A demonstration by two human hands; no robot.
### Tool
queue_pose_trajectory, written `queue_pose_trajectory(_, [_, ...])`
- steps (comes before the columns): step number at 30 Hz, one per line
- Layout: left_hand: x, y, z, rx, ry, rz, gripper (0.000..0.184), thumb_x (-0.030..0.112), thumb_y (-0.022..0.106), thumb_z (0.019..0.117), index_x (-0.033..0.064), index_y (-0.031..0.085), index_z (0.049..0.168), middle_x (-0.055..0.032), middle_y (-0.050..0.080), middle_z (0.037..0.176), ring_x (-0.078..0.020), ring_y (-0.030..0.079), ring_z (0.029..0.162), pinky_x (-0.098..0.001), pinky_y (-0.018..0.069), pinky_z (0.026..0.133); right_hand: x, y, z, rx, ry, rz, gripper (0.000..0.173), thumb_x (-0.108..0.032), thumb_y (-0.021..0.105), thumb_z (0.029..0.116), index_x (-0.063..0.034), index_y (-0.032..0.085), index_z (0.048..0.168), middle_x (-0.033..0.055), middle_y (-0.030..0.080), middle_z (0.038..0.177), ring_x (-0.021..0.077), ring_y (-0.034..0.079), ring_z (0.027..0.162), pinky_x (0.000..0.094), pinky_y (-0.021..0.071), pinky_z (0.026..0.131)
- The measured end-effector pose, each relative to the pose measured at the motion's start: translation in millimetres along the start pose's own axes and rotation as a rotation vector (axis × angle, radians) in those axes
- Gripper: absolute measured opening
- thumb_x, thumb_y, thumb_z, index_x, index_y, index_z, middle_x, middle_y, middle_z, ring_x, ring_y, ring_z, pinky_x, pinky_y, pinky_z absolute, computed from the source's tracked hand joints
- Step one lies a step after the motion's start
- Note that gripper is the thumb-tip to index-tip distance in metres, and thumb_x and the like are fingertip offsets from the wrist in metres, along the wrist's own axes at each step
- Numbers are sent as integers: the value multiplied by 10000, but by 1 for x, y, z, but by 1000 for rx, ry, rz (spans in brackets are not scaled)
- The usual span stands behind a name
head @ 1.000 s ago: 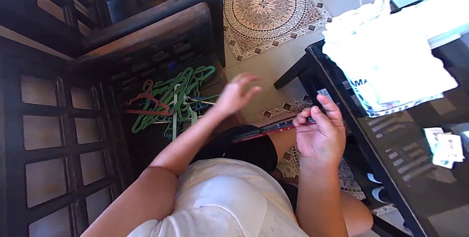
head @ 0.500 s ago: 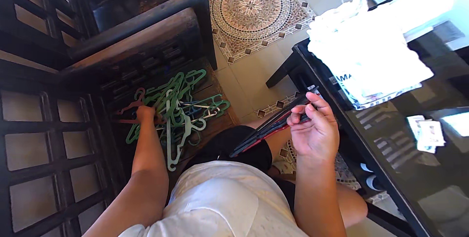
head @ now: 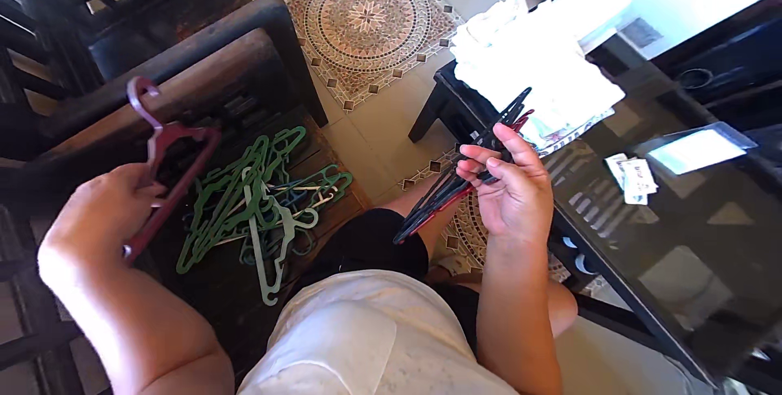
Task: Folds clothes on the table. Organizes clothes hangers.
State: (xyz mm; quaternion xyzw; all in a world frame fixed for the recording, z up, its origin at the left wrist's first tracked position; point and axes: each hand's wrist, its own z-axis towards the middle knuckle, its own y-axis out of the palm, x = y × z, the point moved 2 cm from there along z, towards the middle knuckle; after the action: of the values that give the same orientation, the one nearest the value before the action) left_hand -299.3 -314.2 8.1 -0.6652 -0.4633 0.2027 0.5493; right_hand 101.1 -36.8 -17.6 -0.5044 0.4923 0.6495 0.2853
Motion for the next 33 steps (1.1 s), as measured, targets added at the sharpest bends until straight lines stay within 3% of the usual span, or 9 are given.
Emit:
queue_pose_trajectory(5, [86,4,-12,151,790,57,217,7,542,1027,3,722,1149,-256,729,974,-497,706,883,-733,503,787,-13,-8,3,-9,43,-172,474,25,336,993,-73,546,1407,29,780,986,130,760,842,282,627,798])
queue_pose_trajectory(9, [141,12,-6,290,1293,23,372,271,480,1022,22,752,969,-148,732,809,-301,713,691,-516,555,609,-25,-8,10,-163,56,-307,461,18,379,927,-8,572,1346,13,772,872,112,748,754,274,632,739])
queue_pose_trajectory(12, [191,21,-3,349,1561,-33,548,469,482,1022,49,672,725,-101,610,596,-242,605,541,-416,467,511,-36,-2,13,-346,103,-340,466,11,389,902,-6,601,1318,3,776,828,100,750,737,268,634,743])
queue_pose_trajectory(17, [250,50,-2,332,1775,-101,559,497,522,1004,52,656,694,-86,574,558,-239,588,524,-405,453,506,-50,3,12,-544,240,-116,498,12,330,933,-52,619,1333,36,773,820,117,748,714,258,635,697])
queue_pose_trajectory(20, [264,68,1,325,1787,-149,562,490,533,1008,44,631,679,-86,560,551,-237,581,518,-399,452,507,-51,1,7,-667,262,35,382,-209,372,1073,-122,626,1345,22,764,799,112,740,675,245,636,646])
queue_pose_trajectory(23, [264,88,7,336,1738,-206,528,480,542,1002,37,681,752,-111,639,636,-267,656,614,-432,523,594,-45,1,1,-716,251,61,390,-357,558,1050,-151,609,1376,-1,738,788,86,718,668,219,624,643])
queue_pose_trajectory(26, [242,98,16,256,1573,-221,568,530,539,1012,49,683,1277,-238,671,1246,-409,628,1210,-620,407,1098,-38,2,1,-653,228,-46,407,-131,454,1027,-139,564,1418,6,763,831,80,737,744,220,624,743])
queue_pose_trajectory(28, [212,98,31,151,1368,-219,598,481,573,1009,45,585,1418,-260,541,1455,-442,507,1367,-649,315,1165,-33,1,1,-585,249,-93,449,-89,423,1007,-132,558,1433,13,766,830,85,736,726,225,626,728])
queue_pose_trajectory(33, [80,100,59,-278,512,20,419,218,576,1059,-19,574,1404,-288,585,1387,-476,551,1308,-672,394,1102,-19,-8,11,-459,352,22,523,-33,393,962,-163,558,1441,43,766,917,21,628,566,128,520,534])
